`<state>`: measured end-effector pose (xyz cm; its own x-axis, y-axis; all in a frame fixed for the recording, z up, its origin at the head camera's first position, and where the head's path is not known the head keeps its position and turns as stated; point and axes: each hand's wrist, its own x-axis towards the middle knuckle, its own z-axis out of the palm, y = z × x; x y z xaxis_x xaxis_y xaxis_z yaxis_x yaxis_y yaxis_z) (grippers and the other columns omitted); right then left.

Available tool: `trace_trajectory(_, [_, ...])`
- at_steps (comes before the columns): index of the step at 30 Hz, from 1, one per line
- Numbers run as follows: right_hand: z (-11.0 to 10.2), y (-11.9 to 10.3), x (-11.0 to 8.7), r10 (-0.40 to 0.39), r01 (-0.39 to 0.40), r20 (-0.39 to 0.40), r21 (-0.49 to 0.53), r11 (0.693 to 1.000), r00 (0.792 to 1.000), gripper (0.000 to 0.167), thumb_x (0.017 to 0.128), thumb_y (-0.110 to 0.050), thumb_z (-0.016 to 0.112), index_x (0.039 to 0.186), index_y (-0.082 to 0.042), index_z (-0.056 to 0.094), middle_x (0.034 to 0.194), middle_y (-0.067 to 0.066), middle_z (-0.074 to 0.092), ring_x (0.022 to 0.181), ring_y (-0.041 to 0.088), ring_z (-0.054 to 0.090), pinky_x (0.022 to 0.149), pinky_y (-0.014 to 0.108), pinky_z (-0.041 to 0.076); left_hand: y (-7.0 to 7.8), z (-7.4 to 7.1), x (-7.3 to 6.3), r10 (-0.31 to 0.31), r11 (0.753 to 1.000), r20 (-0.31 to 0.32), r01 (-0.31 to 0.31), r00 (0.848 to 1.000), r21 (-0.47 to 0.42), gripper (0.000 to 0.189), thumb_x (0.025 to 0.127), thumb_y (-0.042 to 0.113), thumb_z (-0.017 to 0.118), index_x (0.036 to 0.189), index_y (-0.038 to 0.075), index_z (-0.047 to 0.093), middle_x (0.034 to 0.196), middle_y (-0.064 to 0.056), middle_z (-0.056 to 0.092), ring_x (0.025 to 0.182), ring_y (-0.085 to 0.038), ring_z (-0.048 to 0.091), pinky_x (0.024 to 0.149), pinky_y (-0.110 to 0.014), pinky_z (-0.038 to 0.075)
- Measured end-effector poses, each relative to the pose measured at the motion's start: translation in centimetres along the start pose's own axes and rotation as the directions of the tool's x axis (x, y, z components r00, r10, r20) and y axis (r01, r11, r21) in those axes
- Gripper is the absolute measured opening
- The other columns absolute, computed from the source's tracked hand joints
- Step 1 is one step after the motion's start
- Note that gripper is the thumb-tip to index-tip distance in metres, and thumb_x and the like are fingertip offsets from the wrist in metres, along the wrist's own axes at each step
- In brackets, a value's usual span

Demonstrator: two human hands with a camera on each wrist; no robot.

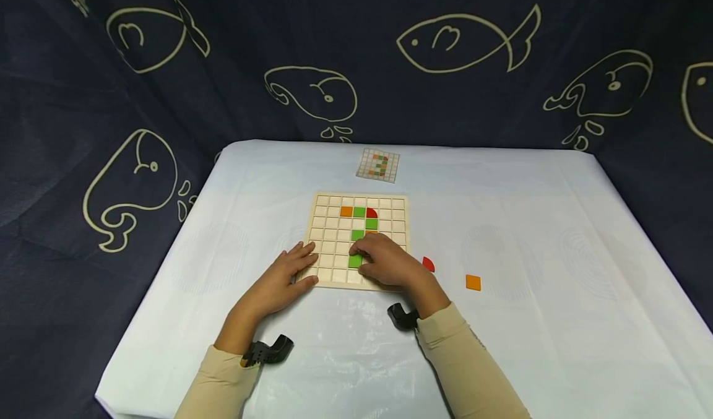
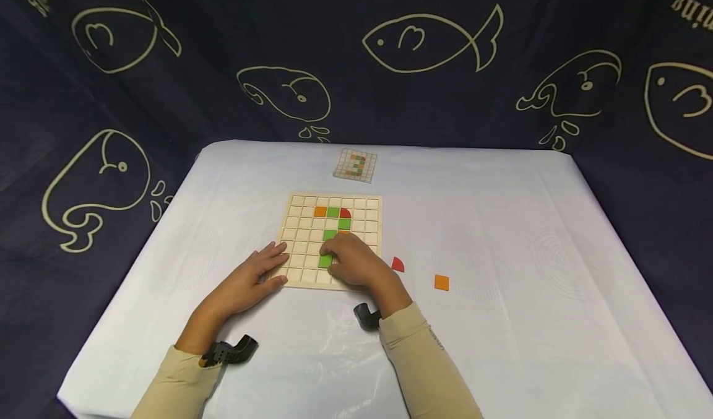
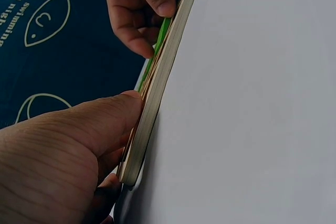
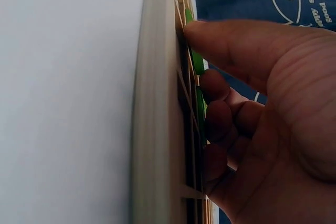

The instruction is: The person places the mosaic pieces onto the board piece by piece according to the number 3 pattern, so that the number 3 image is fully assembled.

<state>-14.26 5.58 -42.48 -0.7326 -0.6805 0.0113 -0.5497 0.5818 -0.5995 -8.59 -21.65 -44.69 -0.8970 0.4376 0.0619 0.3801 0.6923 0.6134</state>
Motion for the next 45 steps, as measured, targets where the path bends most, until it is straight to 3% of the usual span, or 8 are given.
trace_trajectory(19, [0.1, 0.1, -0.1, -0.018, 0.018, -0.022, 0.011, 1.000, 1.000, 0.029, 0.086, -0.004, 0.067, 0.115, -0.008, 0.069, 0.102, 0.002, 0.061, 0.095, 0.018, 0.051, 0.091, 0.038, 0.043, -0.1, 0.0, 0.1, -0.014, 1.000, 0.002, 0.014, 1.000, -0.005, 0.054, 0.097, 0.025, 0.066, 0.142, -0.001, 0.053, 0.156, -0.011, 0.037, 0.147, -0.033, 0.024, 0.117, -0.059, 0.015])
trace_trajectory(26, [-0.4, 0.4, -0.7, 0.011, -0.004, -0.055, 0.111, 0.994, 0.998, 0.027, 0.089, -0.005, 0.064, 0.116, -0.007, 0.068, 0.102, 0.003, 0.060, 0.091, 0.016, 0.051, 0.084, 0.034, 0.046, 0.0, 0.1, 0.1, -0.011, 1.000, 0.004, 0.011, 1.000, 0.001, 0.055, 0.096, 0.025, 0.067, 0.142, -0.002, 0.053, 0.156, -0.013, 0.037, 0.147, -0.034, 0.025, 0.117, -0.060, 0.016])
trace_trajectory(34, [-2.2, 1.2, -2.4, 0.076, -0.058, -0.097, 0.175, 0.983, 0.992, 0.027, 0.093, -0.008, 0.068, 0.119, -0.005, 0.066, 0.107, 0.008, 0.060, 0.091, 0.021, 0.053, 0.083, 0.037, 0.047, 0.1, 0.0, 0.0, -0.018, 1.000, 0.010, 0.018, 1.000, -0.001, 0.054, 0.097, 0.025, 0.066, 0.142, -0.002, 0.052, 0.156, -0.012, 0.036, 0.147, -0.033, 0.023, 0.117, -0.059, 0.015])
trace_trajectory(45, [-4.9, 3.7, -5.9, 0.185, -0.167, -0.119, 0.149, 0.975, 0.975, 0.027, 0.093, -0.009, 0.067, 0.119, -0.004, 0.064, 0.118, 0.010, 0.061, 0.104, 0.026, 0.056, 0.093, 0.046, 0.046, 0.0, 0.1, 0.1, 0.003, 1.000, -0.001, -0.003, 1.000, 0.024, 0.054, 0.097, 0.026, 0.066, 0.141, -0.002, 0.053, 0.156, -0.013, 0.037, 0.147, -0.035, 0.025, 0.116, -0.061, 0.016])
